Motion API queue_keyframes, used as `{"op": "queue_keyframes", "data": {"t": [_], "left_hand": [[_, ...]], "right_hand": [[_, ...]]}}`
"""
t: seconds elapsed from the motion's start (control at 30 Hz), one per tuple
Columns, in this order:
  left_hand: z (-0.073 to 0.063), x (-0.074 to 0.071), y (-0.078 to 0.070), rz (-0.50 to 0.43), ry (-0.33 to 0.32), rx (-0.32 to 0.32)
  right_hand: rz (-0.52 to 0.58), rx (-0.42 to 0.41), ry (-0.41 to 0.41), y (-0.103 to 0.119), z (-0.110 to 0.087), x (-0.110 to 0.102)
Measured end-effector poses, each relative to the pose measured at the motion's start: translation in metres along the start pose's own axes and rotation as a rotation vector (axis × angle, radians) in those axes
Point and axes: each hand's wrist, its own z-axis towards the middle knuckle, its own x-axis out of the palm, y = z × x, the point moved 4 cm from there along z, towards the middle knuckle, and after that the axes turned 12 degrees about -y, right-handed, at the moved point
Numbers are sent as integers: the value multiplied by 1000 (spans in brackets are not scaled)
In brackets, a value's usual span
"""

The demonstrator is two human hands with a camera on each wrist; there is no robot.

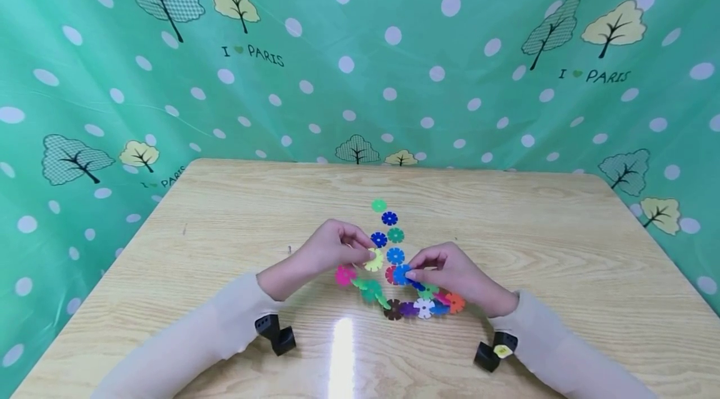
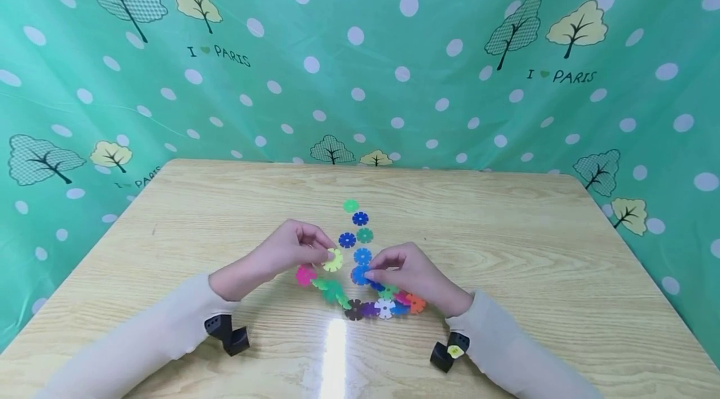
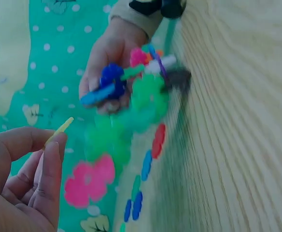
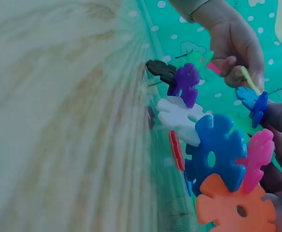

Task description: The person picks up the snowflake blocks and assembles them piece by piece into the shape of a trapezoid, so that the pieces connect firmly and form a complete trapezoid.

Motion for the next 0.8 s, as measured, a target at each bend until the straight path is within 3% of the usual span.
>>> {"op": "queue_keyframes", "data": {"t": [0.2,0.4,0.6,0.8], "left_hand": [[-10,6,-9,-3,9,-29],[-19,12,-13,-7,10,-74],[-19,16,-10,-73,32,-94],[-18,18,-6,-102,46,-126]], "right_hand": [[10,-7,-16,3,-2,2],[73,-68,-12,12,-8,6],[112,-149,0,20,-13,9],[93,-145,-28,21,-14,9]]}}
